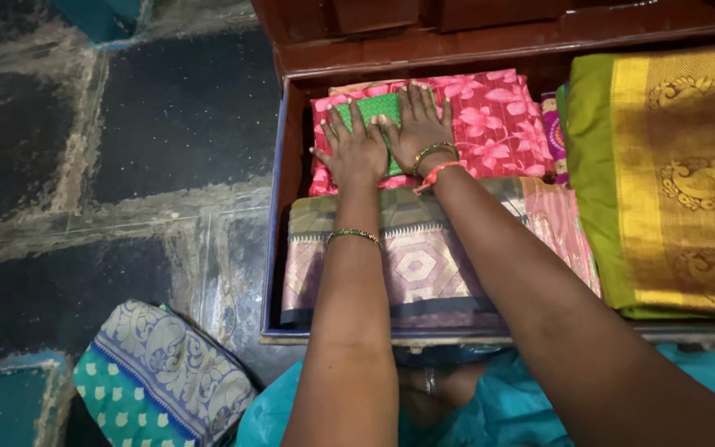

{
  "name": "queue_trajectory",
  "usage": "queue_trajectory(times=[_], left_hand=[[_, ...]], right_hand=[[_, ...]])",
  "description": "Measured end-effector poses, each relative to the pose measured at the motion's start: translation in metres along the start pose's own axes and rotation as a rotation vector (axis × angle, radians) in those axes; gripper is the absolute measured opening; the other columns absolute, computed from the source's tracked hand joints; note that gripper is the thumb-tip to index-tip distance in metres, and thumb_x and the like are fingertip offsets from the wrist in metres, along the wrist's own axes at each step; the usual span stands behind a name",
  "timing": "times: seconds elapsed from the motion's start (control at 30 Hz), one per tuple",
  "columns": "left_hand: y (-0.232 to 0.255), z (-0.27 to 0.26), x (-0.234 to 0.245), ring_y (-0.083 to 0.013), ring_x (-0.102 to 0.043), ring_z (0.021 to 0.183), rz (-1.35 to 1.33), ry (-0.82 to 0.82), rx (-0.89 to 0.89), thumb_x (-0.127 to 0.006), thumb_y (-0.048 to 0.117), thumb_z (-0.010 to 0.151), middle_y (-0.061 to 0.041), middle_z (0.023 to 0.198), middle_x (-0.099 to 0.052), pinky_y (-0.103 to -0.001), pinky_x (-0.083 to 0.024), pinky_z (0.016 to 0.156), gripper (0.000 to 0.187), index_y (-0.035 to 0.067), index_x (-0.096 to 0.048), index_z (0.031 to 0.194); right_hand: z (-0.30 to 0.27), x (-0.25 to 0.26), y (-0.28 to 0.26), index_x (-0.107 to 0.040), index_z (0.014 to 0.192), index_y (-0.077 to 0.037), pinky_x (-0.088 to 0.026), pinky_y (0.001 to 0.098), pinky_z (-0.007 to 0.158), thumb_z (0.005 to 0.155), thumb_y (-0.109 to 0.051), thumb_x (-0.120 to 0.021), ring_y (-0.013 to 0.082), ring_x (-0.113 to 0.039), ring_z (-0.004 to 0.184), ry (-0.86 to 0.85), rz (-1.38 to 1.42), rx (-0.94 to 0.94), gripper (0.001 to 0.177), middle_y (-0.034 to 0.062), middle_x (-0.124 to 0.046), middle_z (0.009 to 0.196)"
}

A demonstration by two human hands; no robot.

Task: The person organizes folded clothes inside a wooden chest, moving and smoothing different colored fabrics including a pink floral piece and a green garment.

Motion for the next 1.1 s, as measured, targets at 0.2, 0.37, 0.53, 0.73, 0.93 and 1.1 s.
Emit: queue_trajectory(times=[0.2, 0.37, 0.53, 0.73, 0.93, 1.1], left_hand=[[-0.002, -0.005, 0.01, -0.0352, -0.008, 0.157, -0.011, 0.076, -0.019, -0.023, 0.049, 0.105, -0.011, 0.171, -0.009, -0.068, -0.001, 0.121, 0.064, 0.024, -0.016, 0.164], [0.001, -0.007, 0.025, -0.0391, -0.015, 0.154, 0.034, 0.247, -0.118, -0.027, 0.046, 0.104, -0.016, 0.168, -0.019, -0.068, -0.001, 0.12, 0.064, 0.016, -0.03, 0.161], [0.041, -0.026, 0.05, -0.0366, -0.018, 0.156, 0.088, 0.333, -0.307, -0.025, 0.045, 0.108, -0.013, 0.168, -0.025, -0.067, -0.001, 0.124, 0.061, 0.01, -0.044, 0.154], [0.087, -0.092, 0.037, -0.0348, -0.016, 0.156, 0.085, 0.184, -0.529, -0.024, 0.047, 0.106, -0.012, 0.168, -0.023, -0.069, 0.001, 0.121, 0.062, 0.013, -0.039, 0.156], [0.07, -0.189, 0.019, -0.0356, -0.018, 0.158, 0.022, 0.058, -0.868, -0.031, 0.055, 0.105, -0.013, 0.169, -0.027, -0.07, -0.003, 0.122, 0.071, 0.014, -0.028, 0.163], [0.058, -0.202, 0.012, -0.0387, -0.012, 0.156, 0.177, -0.093, -0.831, -0.04, 0.072, 0.096, -0.017, 0.169, -0.017, -0.07, -0.002, 0.119, 0.09, 0.017, -0.02, 0.164]], right_hand=[[-0.001, 0.007, 0.02, -0.008, 0.163, -0.008, 0.006, 0.0587, 0.123, 0.103, -0.06, -0.016, 0.0269, 0.0, 0.158, 0.037, -0.056, -0.095, 0.08, 0.0074, -0.002, 0.172], [-0.023, 0.033, 0.033, -0.009, 0.164, -0.01, 0.003, 0.0621, 0.124, 0.103, -0.059, -0.017, 0.0287, -0.004, 0.159, -0.065, -0.101, -0.146, 0.079, 0.0083, -0.005, 0.173], [-0.076, 0.066, 0.029, -0.006, 0.164, -0.012, 0.003, 0.0642, 0.123, 0.1, -0.064, -0.02, 0.0327, -0.003, 0.159, -0.114, -0.039, -0.106, 0.083, 0.0067, -0.008, 0.172], [-0.171, 0.061, 0.035, -0.005, 0.164, -0.015, 0.003, 0.067, 0.119, 0.086, -0.079, -0.038, 0.0408, 0.003, 0.155, -0.215, -0.053, 0.095, 0.106, 0.0155, -0.002, 0.17], [-0.202, 0.071, 0.044, -0.005, 0.161, -0.005, -0.002, 0.0641, 0.122, 0.053, -0.088, -0.076, 0.042, 0.009, 0.157, -0.329, -0.252, 0.331, 0.153, 0.0186, 0.003, 0.17], [-0.211, 0.054, 0.038, 0.004, 0.161, -0.006, 0.0, 0.0671, 0.12, 0.045, -0.077, -0.09, 0.0413, 0.017, 0.156, -0.548, -0.319, 0.387, 0.166, 0.019, 0.015, 0.17]])
Point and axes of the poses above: each hand's wrist, its own z-axis towards the middle knuckle, its own x-axis out of the back of the hand, y = z × x, the point moved 8 cm from there along z, towards the middle knuckle
